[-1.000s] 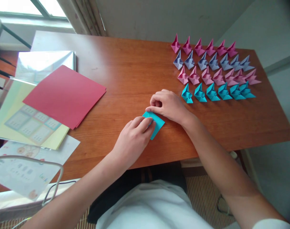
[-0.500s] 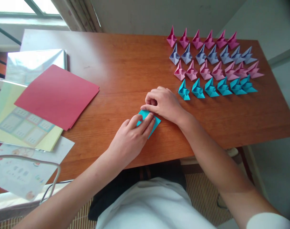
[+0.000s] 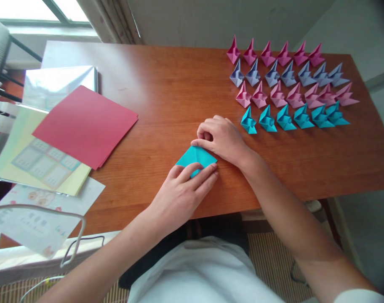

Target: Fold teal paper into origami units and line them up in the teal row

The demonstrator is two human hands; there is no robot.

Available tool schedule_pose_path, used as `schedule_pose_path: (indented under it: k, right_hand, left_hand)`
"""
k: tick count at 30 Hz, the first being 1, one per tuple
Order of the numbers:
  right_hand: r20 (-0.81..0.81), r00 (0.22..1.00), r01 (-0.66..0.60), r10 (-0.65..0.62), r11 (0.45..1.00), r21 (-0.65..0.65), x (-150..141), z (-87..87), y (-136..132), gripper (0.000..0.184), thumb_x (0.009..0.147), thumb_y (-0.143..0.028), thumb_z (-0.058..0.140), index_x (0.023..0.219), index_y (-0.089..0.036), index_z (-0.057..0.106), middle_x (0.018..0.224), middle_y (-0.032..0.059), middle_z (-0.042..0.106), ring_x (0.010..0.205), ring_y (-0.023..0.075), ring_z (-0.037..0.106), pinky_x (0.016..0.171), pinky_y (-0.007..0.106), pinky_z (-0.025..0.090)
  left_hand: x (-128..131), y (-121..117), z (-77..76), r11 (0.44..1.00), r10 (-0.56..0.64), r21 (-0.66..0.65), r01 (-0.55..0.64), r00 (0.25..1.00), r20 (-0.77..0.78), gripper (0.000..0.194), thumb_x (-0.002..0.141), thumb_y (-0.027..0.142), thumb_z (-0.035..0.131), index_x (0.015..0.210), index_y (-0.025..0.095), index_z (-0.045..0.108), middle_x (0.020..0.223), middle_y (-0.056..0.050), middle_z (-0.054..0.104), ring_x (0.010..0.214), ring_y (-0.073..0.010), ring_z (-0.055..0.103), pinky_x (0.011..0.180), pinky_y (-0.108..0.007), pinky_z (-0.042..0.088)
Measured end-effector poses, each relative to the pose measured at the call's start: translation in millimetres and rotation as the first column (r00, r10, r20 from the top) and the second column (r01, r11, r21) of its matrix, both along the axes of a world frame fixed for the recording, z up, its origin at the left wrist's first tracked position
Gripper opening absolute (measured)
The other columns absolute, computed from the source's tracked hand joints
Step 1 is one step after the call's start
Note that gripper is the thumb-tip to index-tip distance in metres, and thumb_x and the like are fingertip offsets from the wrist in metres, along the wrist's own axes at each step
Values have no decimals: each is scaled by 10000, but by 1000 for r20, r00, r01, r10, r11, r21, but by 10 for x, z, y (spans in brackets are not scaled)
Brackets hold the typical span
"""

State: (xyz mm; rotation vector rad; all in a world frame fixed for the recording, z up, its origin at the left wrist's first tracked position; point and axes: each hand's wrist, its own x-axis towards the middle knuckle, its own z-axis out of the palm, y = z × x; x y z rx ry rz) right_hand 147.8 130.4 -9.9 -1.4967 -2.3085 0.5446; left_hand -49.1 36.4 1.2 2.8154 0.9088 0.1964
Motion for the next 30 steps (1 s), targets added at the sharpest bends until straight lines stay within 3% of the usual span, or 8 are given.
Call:
schedule_pose_path:
  k: [5,9,16,22,26,30]
  right_hand:
    - [-4,1000,-9,9,1000,11,5,-14,-8,300,927,-443,711,753,-216,621,799,22,662,807,203,516,762,346,332]
    - [-5,1000,-10,10,1000,16,8,-16,-14,292,926,-440,714,762,-216,623,796,18,668,812,205,527,762,350,331]
    - [-11,1000,-10,10,1000,17,9,-13,-17,316,940,-464,688,759,-215,617,799,23,670,802,204,525,763,352,340]
    - [-4,1000,-3,3,1000,18,3,-10,-21,348,953,-506,656,767,-215,618,809,25,681,818,206,536,770,352,336]
    - [-2,1000,-8,8,1000,14,1,-6,-26,336,955,-493,659,771,-214,619,821,24,690,818,204,538,770,346,339]
    - [5,1000,-7,7,1000,24,0,-10,-29,318,951,-475,672,775,-215,620,817,19,690,826,206,543,762,348,335]
  left_hand:
    - [-33,-13,-9,984,174,12,-176,979,108,370,999,146,465,1303,174,673,1432,-68,658,1236,-284,601,942,-437,457]
    - [-30,34,-42,959,264,78,-271,960,94,364,999,149,471,1310,134,658,1466,-89,626,1279,-311,591,978,-461,451]
    - [-46,-51,-52,957,260,129,-260,965,14,457,1019,147,433,1463,92,526,1555,-163,509,1417,-301,515,1115,-494,378]
    - [-122,-317,-12,945,323,76,-318,944,-61,652,1033,414,465,1516,-21,418,1617,-235,378,1497,-367,401,1223,-541,270]
    - [-204,-477,-19,928,368,88,-363,929,-40,706,1015,462,490,1518,-28,406,1604,-243,407,1501,-376,392,1229,-542,291]
    - [-289,-452,10,936,341,80,-342,940,28,639,1003,393,534,1498,1,435,1567,-232,477,1457,-373,457,1181,-550,382]
